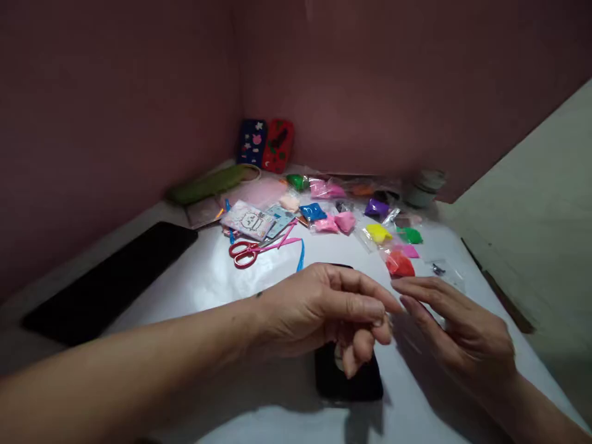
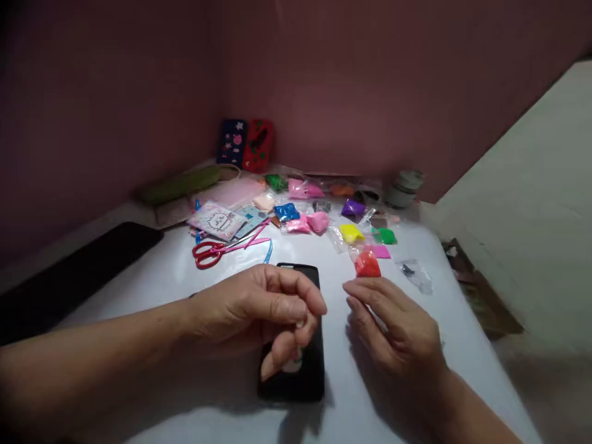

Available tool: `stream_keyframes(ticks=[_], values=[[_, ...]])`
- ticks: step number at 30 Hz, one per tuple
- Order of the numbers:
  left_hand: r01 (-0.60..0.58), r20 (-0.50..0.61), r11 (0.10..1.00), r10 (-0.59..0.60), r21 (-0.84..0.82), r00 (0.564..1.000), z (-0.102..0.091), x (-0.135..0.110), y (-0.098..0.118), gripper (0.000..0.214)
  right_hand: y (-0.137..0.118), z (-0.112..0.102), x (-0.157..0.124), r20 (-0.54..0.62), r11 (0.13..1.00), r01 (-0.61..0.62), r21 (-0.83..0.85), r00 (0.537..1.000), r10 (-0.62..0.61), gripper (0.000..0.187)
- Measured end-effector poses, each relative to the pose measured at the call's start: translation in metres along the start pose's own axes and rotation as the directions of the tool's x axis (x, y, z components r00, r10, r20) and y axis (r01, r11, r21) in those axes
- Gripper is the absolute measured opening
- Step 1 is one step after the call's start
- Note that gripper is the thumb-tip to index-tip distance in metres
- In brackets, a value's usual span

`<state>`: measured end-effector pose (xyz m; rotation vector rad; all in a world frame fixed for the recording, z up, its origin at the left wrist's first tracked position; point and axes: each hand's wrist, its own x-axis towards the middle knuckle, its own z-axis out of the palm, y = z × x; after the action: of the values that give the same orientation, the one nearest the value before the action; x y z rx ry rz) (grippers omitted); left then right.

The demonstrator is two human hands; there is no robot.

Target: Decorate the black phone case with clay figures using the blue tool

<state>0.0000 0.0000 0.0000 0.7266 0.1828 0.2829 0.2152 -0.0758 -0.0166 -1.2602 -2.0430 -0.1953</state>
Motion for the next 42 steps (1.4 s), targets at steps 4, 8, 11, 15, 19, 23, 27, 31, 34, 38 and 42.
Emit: stream_keyframes(ticks=[4, 8, 11, 15, 19, 23, 27, 31, 34, 38, 42], values=[[0.028, -0.043, 0.998, -0.025, 0.055, 0.999, 0.004, -0.004, 0.003, 0.017, -0.006, 0.000, -0.001, 0.006, 0.997, -0.006, 0.082, 1.000, 0.006, 0.025], [-0.031, -0.107, 0.994, 0.042, 0.107, 0.993, 0.008, -0.006, 0.004, 0.024, -0.022, -0.004, 0.002, 0.086, 0.949, -0.160, 0.271, 0.986, 0.142, 0.025], [-0.112, -0.121, 0.973, 0.138, 0.203, 0.983, 0.011, -0.006, 0.003, 0.029, -0.040, -0.009, 0.007, 0.251, 0.711, -0.492, 0.502, 0.870, 0.425, 0.013], [-0.251, -0.118, 0.866, 0.331, 0.432, 0.936, 0.015, -0.006, 0.000, 0.031, -0.058, -0.013, 0.012, 0.617, 0.111, -0.799, 0.591, 0.537, 0.575, 0.024], [-0.349, 0.036, 0.502, 0.531, 0.791, 0.846, 0.018, -0.008, -0.006, 0.028, -0.062, -0.010, 0.012, 0.760, -0.247, -0.780, 0.575, 0.398, 0.513, 0.026], [-0.396, 0.273, 0.069, 0.618, 0.916, 0.737, 0.013, -0.008, -0.014, 0.029, -0.056, -0.003, 0.010, 0.805, -0.333, -0.747, 0.575, 0.441, 0.398, 0.023], [-0.434, 0.409, -0.094, 0.558, 0.896, 0.723, 0.007, -0.009, -0.022, 0.041, -0.052, 0.004, 0.006, 0.815, -0.339, -0.755, 0.562, 0.434, 0.384, 0.022], [-0.425, 0.420, -0.105, 0.477, 0.899, 0.772, 0.003, -0.009, -0.023, 0.054, -0.053, 0.007, 0.006, 0.814, -0.360, -0.747, 0.558, 0.410, 0.411, 0.022], [-0.351, 0.373, -0.149, 0.545, 0.924, 0.751, 0.004, -0.009, -0.019, 0.054, -0.052, 0.005, 0.008, 0.800, -0.343, -0.751, 0.564, 0.394, 0.452, 0.023], [-0.280, 0.323, -0.172, 0.642, 0.944, 0.695, 0.006, -0.008, -0.009, 0.053, -0.050, 0.002, 0.009, 0.792, -0.339, -0.758, 0.557, 0.362, 0.492, 0.019], [-0.261, 0.288, -0.150, 0.702, 0.954, 0.651, 0.005, -0.007, 0.002, 0.041, -0.049, 0.002, 0.008, 0.799, -0.319, -0.781, 0.537, 0.350, 0.490, 0.019]])
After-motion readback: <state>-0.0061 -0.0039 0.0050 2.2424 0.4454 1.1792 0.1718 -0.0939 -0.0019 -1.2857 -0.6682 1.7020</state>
